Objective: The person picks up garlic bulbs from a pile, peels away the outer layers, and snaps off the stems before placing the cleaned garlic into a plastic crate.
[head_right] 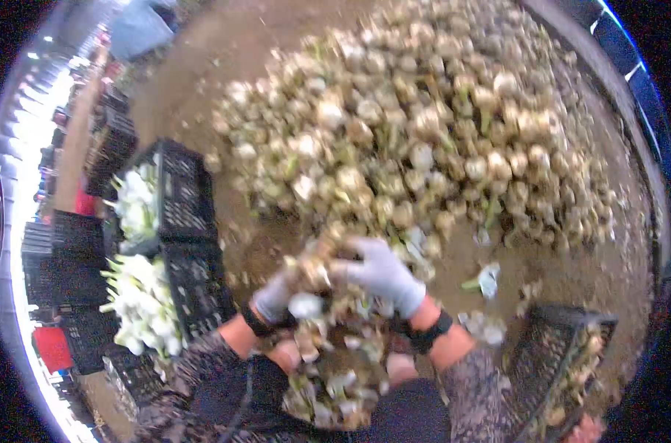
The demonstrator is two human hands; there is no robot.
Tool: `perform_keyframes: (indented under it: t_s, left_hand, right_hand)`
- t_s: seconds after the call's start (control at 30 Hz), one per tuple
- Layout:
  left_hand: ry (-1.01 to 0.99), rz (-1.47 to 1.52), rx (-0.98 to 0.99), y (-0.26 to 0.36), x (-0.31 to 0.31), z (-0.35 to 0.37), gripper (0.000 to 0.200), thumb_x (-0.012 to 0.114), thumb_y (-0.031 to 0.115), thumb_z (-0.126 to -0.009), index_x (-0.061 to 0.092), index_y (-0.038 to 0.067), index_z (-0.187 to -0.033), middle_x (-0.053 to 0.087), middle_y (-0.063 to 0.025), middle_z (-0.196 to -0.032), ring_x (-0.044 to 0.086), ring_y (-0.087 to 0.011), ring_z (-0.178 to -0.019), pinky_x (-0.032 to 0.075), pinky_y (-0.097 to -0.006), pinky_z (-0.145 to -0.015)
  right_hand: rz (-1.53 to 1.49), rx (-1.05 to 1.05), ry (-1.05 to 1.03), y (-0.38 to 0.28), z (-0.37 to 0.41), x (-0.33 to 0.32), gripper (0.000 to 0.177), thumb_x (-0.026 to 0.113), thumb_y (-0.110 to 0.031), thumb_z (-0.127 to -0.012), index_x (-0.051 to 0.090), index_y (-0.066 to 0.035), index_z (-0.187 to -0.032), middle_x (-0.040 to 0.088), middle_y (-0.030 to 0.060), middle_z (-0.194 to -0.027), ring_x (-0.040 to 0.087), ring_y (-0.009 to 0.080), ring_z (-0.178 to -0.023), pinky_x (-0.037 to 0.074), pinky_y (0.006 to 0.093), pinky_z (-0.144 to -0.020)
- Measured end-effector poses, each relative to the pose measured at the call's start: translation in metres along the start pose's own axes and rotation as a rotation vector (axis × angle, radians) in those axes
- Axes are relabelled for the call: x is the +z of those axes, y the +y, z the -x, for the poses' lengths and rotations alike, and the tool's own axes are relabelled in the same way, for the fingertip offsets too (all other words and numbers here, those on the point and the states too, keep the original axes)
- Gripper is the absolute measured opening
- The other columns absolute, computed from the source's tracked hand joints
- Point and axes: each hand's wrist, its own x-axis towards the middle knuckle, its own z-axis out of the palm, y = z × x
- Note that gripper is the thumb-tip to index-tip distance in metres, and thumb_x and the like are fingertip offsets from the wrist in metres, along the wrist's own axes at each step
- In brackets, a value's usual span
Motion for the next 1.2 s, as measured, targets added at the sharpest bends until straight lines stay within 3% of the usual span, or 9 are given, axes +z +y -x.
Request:
perform_keyframes:
  t_s: [0.2,0.4,0.43,0.47,0.6,0.63,1.0,1.13,1.2]
  left_hand:
    - [-0.044,-0.218,0.153,0.004,0.01,-0.002,0.1,0.073,0.038,-0.083,0.01,0.004,-0.153,0.037,-0.0079,-0.148,0.043,-0.0135,-0.124,0.036,-0.0279,-0.104]
    - [0.01,-0.343,0.246,-0.007,0.026,0.004,0.093,0.07,0.029,-0.089,0.006,0.01,-0.154,0.057,0.0016,-0.099,0.052,-0.0048,-0.075,0.045,-0.0205,-0.064]
    - [-0.012,-0.38,0.272,-0.008,0.025,0.004,0.091,0.068,0.027,-0.09,0.006,0.011,-0.154,0.056,0.0023,-0.095,0.051,-0.0038,-0.071,0.044,-0.0198,-0.06]
    - [-0.031,-0.419,0.296,-0.01,0.023,0.005,0.088,0.067,0.024,-0.092,0.006,0.012,-0.154,0.056,0.003,-0.092,0.049,-0.0028,-0.068,0.043,-0.0191,-0.057]
    - [-0.057,0.114,0.068,-0.008,0.018,-0.008,0.08,0.063,0.032,-0.093,0.014,0.012,-0.154,0.06,-0.0039,-0.117,0.063,-0.0132,-0.091,0.055,-0.0284,-0.075]
    - [-0.348,0.343,-0.129,0.001,0.006,-0.004,0.081,0.061,0.041,-0.092,0.017,0.01,-0.153,0.051,-0.0081,-0.135,0.057,-0.0175,-0.114,0.05,-0.0344,-0.095]
    - [-0.031,-0.383,0.342,-0.01,0.018,-0.007,0.086,0.065,0.027,-0.092,0.009,0.004,-0.153,0.037,-0.009,-0.148,0.045,-0.0142,-0.125,0.038,-0.0298,-0.105]
    - [-0.082,-0.195,0.223,-0.019,0.005,-0.007,0.072,0.061,0.035,-0.094,0.025,0.005,-0.149,0.057,-0.0097,-0.124,0.059,-0.0139,-0.106,0.049,-0.0287,-0.091]
    - [-0.152,0.332,-0.242,0.007,0.004,0.006,0.063,0.054,0.052,-0.094,0.045,0.006,-0.135,0.062,-0.0109,-0.104,0.064,-0.0195,-0.084,0.055,-0.0329,-0.075]
  right_hand:
    - [-0.362,-0.009,0.112,-0.008,0.006,0.02,0.021,0.063,-0.016,-0.082,0.066,0.003,-0.092,0.065,0.0105,-0.073,0.053,0.0101,-0.068,0.047,0.0322,-0.062]
    - [0.095,-0.164,0.334,0.012,0.006,0.031,0.013,0.057,-0.007,-0.081,0.064,0.003,-0.086,0.061,0.0059,-0.07,0.05,0.0061,-0.066,0.043,0.0281,-0.057]
    - [0.111,-0.069,0.326,0.013,0.007,0.029,0.014,0.057,-0.01,-0.076,0.058,0.003,-0.074,0.056,0.0217,-0.064,0.057,0.03,-0.055,0.043,0.0413,-0.055]
    - [0.078,-0.088,0.345,0.008,0.008,0.028,0.014,0.057,-0.01,-0.075,0.057,0.003,-0.073,0.054,0.0225,-0.064,0.056,0.0297,-0.055,0.042,0.041,-0.054]
    - [-0.114,-0.113,0.375,0.01,0.01,0.03,0.014,0.056,-0.009,-0.077,0.053,0.003,-0.069,0.051,0.0129,-0.059,0.048,0.0177,-0.053,0.04,0.0363,-0.052]
    - [-0.218,-0.072,0.353,0.007,0.01,0.031,0.014,0.055,-0.008,-0.078,0.054,0.002,-0.069,0.052,0.0092,-0.059,0.046,0.0144,-0.054,0.039,0.0346,-0.052]
    - [-0.098,0.002,0.314,-0.031,0.011,0.019,0.019,0.057,-0.008,-0.079,0.051,0.001,-0.063,0.043,-0.0011,-0.055,0.039,0.0051,-0.054,0.034,0.0284,-0.047]
    - [-0.198,0.009,0.329,-0.02,0.008,0.027,0.018,0.054,-0.005,-0.08,0.049,0.0,-0.063,0.044,-0.004,-0.058,0.04,0.0039,-0.056,0.033,0.0265,-0.048]
    - [-0.211,-0.028,0.337,-0.007,0.006,0.034,0.015,0.055,-0.005,-0.08,0.05,0.001,-0.066,0.045,-0.0014,-0.059,0.041,0.0049,-0.058,0.035,0.0281,-0.05]
